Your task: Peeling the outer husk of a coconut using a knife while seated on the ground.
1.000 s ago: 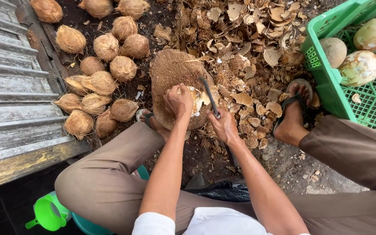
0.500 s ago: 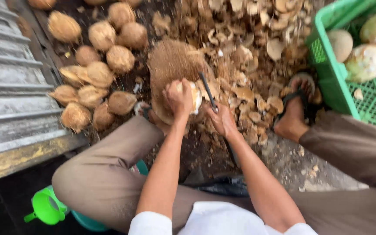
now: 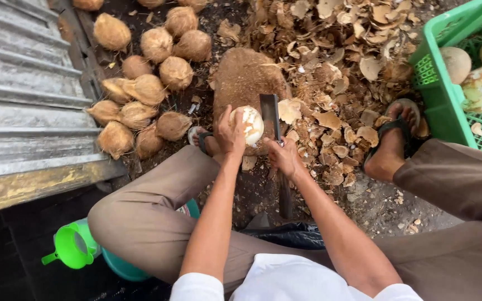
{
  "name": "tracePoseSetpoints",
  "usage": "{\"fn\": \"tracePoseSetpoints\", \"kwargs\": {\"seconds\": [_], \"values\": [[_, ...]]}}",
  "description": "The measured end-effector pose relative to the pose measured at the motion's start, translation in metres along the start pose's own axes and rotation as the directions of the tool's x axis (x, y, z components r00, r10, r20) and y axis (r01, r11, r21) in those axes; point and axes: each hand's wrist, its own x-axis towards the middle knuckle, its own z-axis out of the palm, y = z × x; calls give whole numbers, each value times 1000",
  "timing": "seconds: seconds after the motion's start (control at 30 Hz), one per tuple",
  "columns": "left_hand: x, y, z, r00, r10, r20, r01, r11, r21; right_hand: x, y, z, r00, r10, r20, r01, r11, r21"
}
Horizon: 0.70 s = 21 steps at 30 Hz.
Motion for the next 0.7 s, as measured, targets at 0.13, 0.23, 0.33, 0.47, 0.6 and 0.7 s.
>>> {"fn": "tracePoseSetpoints", "kwargs": {"seconds": [0.13, 0.23, 0.33, 0.47, 0.6, 0.7], "values": [[3, -31, -9, 979, -145, -145, 116, 975, -189, 1, 10, 9, 998, 8, 69, -9, 1000, 19], [7, -33, -15, 988, -66, -136, 45, 987, -152, -2, -4, 7, 990, -29, 136, 40, 996, -79], [16, -36, 5, 990, -39, -133, 16, 985, -169, -10, -16, -16, 997, -52, 62, 62, 983, -172], [25, -28, 20, 981, 180, -67, -176, 983, 56, 0, 0, -59, 976, -72, -205, -71, 787, -613], [34, -29, 21, 992, 127, -19, -123, 982, 143, -20, -26, -27, 973, -152, -176, -8, 737, -676], [28, -20, 15, 994, 99, -46, -95, 991, 92, -36, -48, 10, 979, -191, -68, 76, 655, -752]]}}
